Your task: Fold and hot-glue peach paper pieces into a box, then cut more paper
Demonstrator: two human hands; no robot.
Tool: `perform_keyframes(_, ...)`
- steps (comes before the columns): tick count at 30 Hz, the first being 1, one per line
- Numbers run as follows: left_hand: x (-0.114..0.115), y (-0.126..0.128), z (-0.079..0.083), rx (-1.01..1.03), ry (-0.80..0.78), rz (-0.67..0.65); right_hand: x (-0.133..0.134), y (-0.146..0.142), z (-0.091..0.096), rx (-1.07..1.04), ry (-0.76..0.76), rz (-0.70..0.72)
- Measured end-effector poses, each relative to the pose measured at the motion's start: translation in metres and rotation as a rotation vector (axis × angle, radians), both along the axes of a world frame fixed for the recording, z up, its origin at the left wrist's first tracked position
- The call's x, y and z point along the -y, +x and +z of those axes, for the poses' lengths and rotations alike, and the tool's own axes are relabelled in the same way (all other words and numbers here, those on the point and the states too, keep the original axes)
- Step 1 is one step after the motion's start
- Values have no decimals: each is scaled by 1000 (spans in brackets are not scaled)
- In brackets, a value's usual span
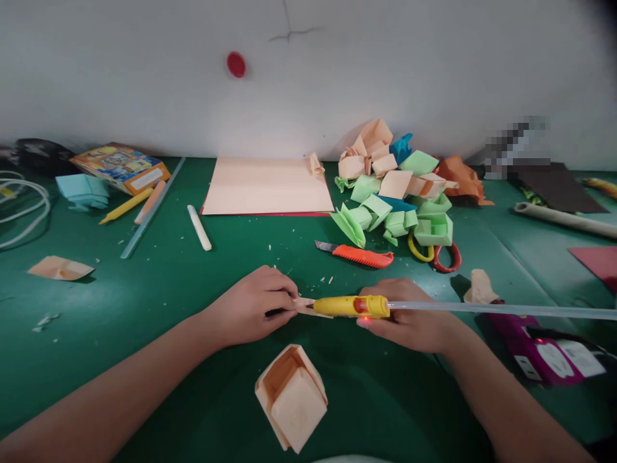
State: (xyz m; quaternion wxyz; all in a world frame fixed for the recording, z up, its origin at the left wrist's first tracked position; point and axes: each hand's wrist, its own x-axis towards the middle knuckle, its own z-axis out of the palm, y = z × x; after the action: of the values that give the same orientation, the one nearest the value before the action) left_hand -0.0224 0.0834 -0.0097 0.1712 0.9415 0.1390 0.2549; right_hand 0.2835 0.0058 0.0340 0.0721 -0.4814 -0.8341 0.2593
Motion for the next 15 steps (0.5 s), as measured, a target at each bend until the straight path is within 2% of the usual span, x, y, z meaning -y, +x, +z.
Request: perform_keyframes(15,0,0,0,4,0,4,0,6,1,55,25,19)
